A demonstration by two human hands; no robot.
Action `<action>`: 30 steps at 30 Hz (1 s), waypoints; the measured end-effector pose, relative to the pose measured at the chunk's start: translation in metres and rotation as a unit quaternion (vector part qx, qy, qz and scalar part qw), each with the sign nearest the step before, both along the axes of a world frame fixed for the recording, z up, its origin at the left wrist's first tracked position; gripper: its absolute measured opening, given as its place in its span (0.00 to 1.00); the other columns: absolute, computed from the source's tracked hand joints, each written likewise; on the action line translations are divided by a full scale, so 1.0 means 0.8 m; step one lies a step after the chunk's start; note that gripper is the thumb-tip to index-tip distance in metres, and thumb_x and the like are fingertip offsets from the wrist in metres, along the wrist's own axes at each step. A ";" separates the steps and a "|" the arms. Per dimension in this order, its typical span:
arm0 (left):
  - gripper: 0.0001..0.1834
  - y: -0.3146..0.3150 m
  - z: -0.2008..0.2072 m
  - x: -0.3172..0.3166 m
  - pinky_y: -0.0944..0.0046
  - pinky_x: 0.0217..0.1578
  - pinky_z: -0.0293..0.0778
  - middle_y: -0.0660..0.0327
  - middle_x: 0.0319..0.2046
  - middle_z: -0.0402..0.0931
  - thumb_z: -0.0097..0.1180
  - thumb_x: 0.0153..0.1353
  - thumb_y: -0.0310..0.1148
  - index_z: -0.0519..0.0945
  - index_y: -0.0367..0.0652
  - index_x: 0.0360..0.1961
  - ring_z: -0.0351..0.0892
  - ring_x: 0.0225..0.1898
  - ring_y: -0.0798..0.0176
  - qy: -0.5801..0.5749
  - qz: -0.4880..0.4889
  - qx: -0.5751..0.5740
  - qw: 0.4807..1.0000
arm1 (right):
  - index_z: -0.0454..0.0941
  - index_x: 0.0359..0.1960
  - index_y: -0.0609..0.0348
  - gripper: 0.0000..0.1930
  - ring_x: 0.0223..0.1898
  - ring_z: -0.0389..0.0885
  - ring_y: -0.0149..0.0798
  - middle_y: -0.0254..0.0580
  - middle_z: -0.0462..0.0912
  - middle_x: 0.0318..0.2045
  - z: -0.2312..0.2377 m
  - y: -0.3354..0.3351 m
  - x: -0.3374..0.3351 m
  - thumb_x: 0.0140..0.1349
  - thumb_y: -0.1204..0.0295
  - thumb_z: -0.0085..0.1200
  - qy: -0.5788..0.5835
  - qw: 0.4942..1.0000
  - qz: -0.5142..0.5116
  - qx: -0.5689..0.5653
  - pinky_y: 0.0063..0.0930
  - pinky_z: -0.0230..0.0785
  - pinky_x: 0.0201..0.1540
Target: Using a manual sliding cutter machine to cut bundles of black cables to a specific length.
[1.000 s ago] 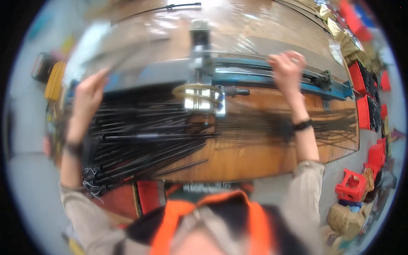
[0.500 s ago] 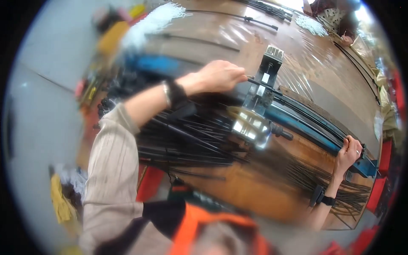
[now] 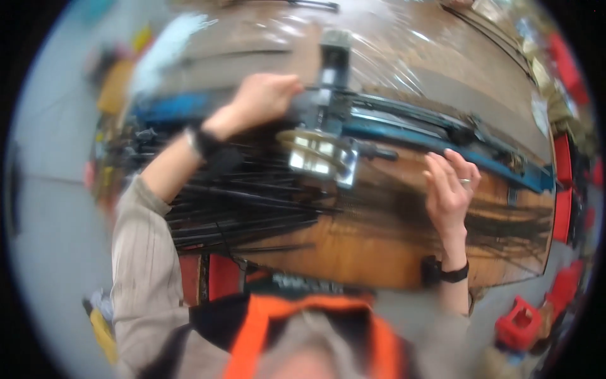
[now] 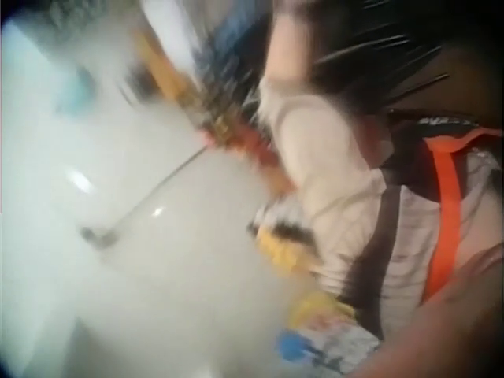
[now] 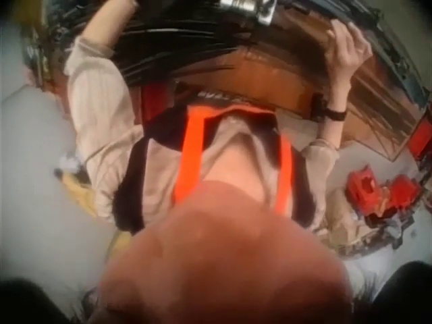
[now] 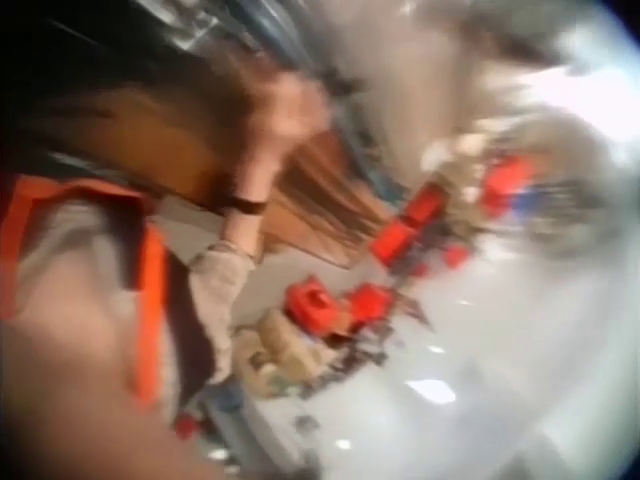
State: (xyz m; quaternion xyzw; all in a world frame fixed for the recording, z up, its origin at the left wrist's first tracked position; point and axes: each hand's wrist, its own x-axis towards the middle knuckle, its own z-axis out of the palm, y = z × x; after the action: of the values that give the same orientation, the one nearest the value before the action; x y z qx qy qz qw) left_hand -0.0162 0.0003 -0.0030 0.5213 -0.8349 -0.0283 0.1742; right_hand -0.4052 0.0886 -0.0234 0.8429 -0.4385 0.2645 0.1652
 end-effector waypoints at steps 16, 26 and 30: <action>0.15 0.006 0.005 -0.011 0.53 0.38 0.80 0.57 0.36 0.86 0.51 0.60 0.33 0.85 0.55 0.45 0.86 0.39 0.52 -0.038 0.026 0.034 0.998 | 0.79 0.50 0.62 0.12 0.40 0.78 0.40 0.45 0.79 0.37 -0.025 -0.007 0.076 0.67 0.78 0.50 -0.223 0.949 0.096 0.203 0.27 0.68 0.43; 0.08 -0.015 -0.007 -0.027 0.53 0.33 0.80 0.55 0.36 0.85 0.52 0.66 0.39 0.82 0.51 0.38 0.86 0.37 0.51 -0.014 -0.069 -0.032 0.997 | 0.79 0.47 0.62 0.10 0.35 0.76 0.31 0.35 0.77 0.30 -0.048 -0.010 0.051 0.67 0.71 0.56 -0.255 0.927 -0.018 0.275 0.24 0.67 0.39; 0.11 -0.036 -0.002 0.079 0.63 0.38 0.80 0.62 0.31 0.81 0.54 0.65 0.32 0.79 0.53 0.48 0.84 0.37 0.60 -0.136 -0.113 -0.114 0.978 | 0.80 0.42 0.59 0.16 0.41 0.76 0.48 0.43 0.80 0.35 -0.023 0.091 0.083 0.51 0.71 0.68 -0.056 0.963 0.113 0.237 0.41 0.65 0.49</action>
State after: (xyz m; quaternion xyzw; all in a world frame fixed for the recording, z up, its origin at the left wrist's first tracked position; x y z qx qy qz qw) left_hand 0.0470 -0.0284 -0.0043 0.3992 -0.9020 0.1190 0.1134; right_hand -0.3390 0.1615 -0.0421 0.8857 -0.3992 0.2173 -0.0947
